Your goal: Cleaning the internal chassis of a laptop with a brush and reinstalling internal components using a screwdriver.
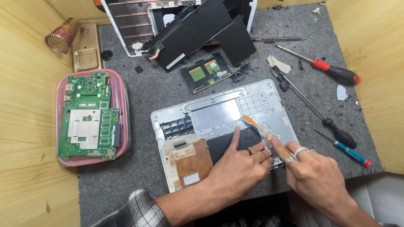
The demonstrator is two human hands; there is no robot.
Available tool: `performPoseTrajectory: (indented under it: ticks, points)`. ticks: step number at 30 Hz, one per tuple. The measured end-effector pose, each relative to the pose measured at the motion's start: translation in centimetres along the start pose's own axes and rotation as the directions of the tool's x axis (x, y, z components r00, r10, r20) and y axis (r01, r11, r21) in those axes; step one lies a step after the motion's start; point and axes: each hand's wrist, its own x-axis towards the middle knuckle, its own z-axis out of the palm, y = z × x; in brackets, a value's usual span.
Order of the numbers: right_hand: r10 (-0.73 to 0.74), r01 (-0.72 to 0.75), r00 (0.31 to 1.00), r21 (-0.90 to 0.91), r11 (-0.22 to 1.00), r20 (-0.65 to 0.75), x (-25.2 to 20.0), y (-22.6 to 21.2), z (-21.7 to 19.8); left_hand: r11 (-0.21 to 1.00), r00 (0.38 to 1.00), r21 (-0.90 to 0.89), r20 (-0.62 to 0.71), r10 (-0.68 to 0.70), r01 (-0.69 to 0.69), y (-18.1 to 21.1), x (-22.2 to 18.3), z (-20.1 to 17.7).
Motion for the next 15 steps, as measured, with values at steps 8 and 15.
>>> performPoseTrajectory:
  ticks: [8,15]
  points:
    - [-0.005,0.004,1.000,0.089,0.996,0.007,1.0,1.0,-1.5,0.999,1.000,-0.049,0.004,0.006,-0.005,-0.1,-0.1,-0.2]
    - [-0.135,0.130,0.991,0.127,0.983,0.025,1.1,2.6,-0.8,0.998,0.999,0.052,-0.042,0.021,-0.019,0.0,-0.5,-0.2]
